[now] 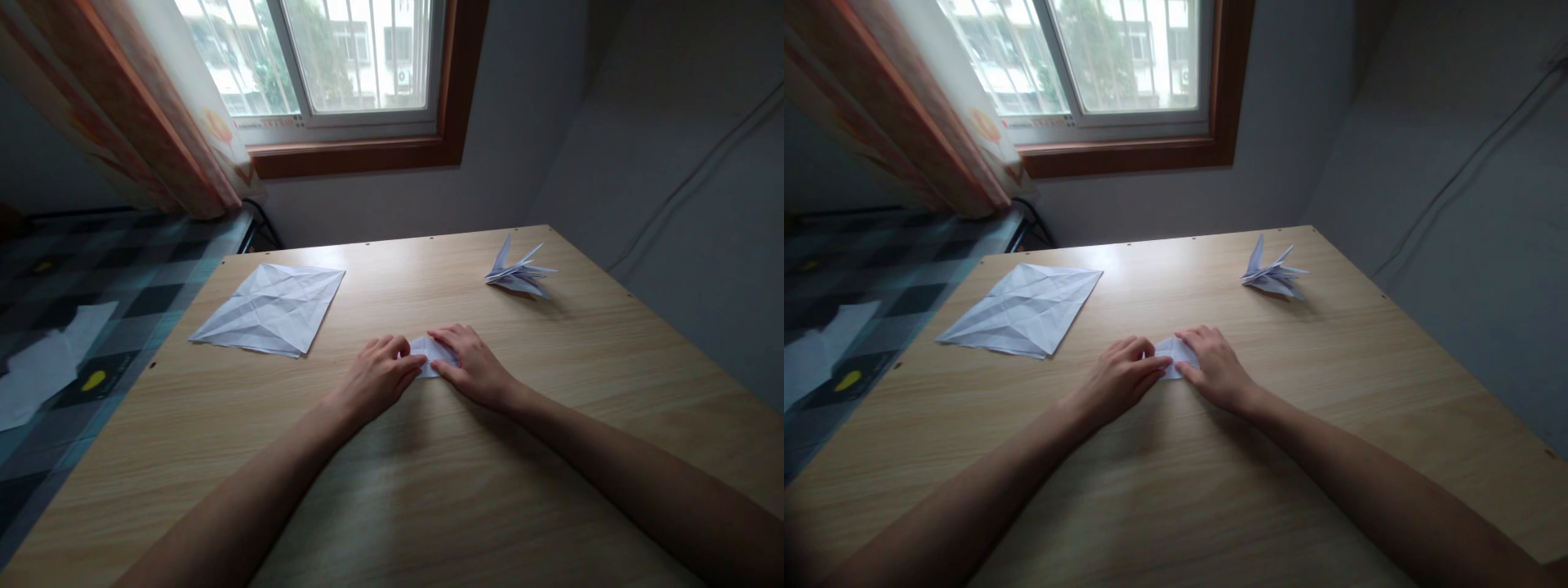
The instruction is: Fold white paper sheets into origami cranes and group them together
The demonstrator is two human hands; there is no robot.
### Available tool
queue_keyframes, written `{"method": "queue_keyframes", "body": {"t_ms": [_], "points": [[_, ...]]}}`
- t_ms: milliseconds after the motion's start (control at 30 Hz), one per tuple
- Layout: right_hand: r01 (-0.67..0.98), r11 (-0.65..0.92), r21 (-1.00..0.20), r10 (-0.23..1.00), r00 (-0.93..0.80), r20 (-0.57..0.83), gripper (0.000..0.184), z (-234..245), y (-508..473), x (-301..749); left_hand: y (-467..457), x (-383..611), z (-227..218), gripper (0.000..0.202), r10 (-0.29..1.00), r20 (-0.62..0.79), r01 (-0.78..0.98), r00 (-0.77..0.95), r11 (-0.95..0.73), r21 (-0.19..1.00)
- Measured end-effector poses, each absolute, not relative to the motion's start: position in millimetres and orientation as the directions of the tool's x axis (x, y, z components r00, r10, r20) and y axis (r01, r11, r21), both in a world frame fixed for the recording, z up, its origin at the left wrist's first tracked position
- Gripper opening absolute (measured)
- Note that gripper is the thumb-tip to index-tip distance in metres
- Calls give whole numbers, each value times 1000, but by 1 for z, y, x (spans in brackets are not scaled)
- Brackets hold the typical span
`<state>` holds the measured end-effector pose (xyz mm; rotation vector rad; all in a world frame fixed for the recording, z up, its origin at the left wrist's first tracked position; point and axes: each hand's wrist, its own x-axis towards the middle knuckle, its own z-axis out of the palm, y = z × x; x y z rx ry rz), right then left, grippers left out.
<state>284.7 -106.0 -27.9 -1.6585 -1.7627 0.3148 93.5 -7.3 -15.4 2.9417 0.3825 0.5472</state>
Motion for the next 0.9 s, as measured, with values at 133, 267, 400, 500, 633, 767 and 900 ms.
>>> {"method": "queue_keyframes", "body": {"t_ms": [133, 267, 400, 500, 633, 767, 900], "points": [[753, 116, -648, 956, 92, 278, 38, -28, -102, 285, -8, 94, -14, 24, 251, 340, 217, 906, -967, 135], [740, 95, -666, 956, 118, 268, 30, -25, -102, 283, -9, 94, -12, 23, 256, 346, 230, 903, -966, 114], [776, 155, -612, 949, 55, 310, 19, -23, -106, 281, -10, 94, -9, 19, 285, 346, 266, 894, -958, 103], [822, 208, -530, 932, -2, 363, 17, -25, -109, 280, -10, 94, -8, 19, 300, 342, 277, 890, -954, 116], [883, 234, -407, 922, -69, 380, 16, -24, -112, 279, -11, 94, -8, 17, 274, 347, 259, 897, -962, 89], [928, 249, -277, 922, -139, 361, 18, -19, -115, 277, -12, 94, -7, 20, 260, 341, 255, 903, -965, 60], [947, 273, -169, 922, -207, 328, 20, -14, -117, 275, -13, 94, -6, 22, 273, 332, 265, 903, -962, 68]]}}
